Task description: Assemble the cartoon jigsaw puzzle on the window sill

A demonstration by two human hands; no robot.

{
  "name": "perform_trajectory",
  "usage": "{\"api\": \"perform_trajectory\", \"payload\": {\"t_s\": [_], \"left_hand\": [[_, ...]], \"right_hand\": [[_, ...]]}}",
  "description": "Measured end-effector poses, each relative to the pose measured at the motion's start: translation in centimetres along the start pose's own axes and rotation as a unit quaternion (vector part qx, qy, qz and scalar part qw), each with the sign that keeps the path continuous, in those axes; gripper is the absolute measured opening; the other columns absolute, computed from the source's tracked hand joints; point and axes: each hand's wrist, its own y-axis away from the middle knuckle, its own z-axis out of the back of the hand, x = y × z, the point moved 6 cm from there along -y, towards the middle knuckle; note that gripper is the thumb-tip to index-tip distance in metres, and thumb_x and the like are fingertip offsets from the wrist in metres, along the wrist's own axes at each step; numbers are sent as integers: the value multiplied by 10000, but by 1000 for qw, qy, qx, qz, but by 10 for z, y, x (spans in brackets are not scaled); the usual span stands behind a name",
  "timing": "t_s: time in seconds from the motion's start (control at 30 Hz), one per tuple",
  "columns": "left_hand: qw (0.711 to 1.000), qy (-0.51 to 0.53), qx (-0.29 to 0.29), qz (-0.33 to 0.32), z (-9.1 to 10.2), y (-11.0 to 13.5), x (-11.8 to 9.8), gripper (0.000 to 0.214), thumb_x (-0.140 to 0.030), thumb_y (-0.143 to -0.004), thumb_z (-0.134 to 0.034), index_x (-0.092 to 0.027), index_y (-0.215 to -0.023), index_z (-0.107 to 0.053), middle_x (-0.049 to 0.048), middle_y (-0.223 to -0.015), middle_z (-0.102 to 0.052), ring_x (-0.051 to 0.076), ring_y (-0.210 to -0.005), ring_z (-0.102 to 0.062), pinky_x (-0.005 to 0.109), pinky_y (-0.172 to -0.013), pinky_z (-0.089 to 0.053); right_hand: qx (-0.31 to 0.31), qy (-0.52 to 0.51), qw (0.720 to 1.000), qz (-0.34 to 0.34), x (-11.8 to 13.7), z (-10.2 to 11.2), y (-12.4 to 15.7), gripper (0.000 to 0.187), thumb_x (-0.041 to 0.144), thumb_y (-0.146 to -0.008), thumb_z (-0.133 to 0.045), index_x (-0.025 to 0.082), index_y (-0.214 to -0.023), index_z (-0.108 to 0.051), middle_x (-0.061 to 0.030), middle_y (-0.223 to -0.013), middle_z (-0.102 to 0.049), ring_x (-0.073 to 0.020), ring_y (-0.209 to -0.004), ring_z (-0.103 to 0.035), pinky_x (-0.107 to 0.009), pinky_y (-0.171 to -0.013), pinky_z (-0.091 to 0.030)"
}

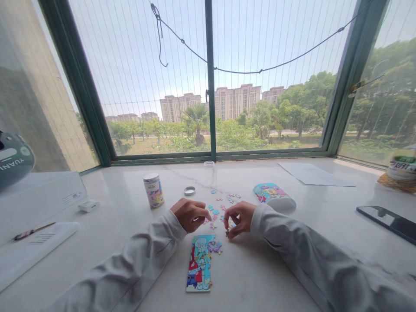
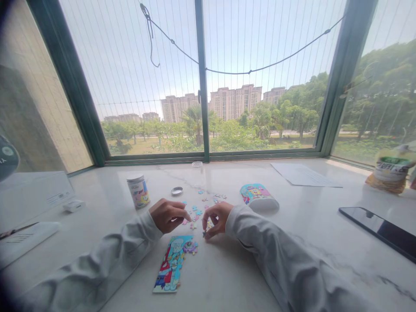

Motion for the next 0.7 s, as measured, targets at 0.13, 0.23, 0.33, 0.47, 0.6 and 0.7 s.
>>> {"api": "perform_trajectory", "payload": {"t_s": [0.13,0.23,0.33,0.47,0.6,0.7], "left_hand": [[1000,-10,-19,7,2,0,0,311,-102,-785,-495,-271,-853,-747,-32,-629,-618,62,-497,-511,180,-511,-364],[998,-19,-50,34,5,0,2,308,-126,-810,-486,-258,-917,-743,-25,-640,-631,64,-490,-510,179,-519,-383],[992,-32,-85,85,8,1,8,263,-230,-867,-512,-257,-1042,-708,-41,-629,-633,64,-491,-528,183,-550,-410],[987,-44,-96,125,10,1,12,302,-460,-872,-565,-274,-1074,-692,-60,-580,-580,73,-515,-555,197,-584,-417],[982,-48,-118,141,12,1,13,354,-554,-833,-588,-283,-1026,-711,-56,-587,-583,76,-520,-555,199,-567,-392],[982,-45,-126,136,11,1,11,384,-580,-812,-600,-271,-1005,-722,-50,-584,-587,76,-522,-556,195,-565,-390]], "right_hand": [[-23,-11,1000,8,-2,4,-2,342,431,-600,-800,181,-828,-749,94,-464,-377,-66,-467,-364,-213,-514,-312],[-97,-10,995,-3,-4,14,-5,408,510,-581,-786,178,-817,-758,83,-469,-386,-72,-478,-349,-225,-511,-293],[-169,-23,985,-37,-6,24,-3,456,565,-552,-784,171,-781,-758,75,-471,-390,-75,-483,-331,-239,-501,-247],[-211,-71,972,-74,-8,27,0,499,596,-549,-773,159,-790,-754,75,-464,-374,-77,-476,-301,-250,-487,-200],[-216,-84,969,-84,-10,25,-1,558,654,-578,-721,150,-815,-762,70,-467,-349,-81,-478,-286,-257,-477,-187],[-202,-73,973,-86,-9,22,-2,586,679,-594,-692,146,-826,-769,64,-471,-346,-83,-484,-286,-261,-481,-191]]}}
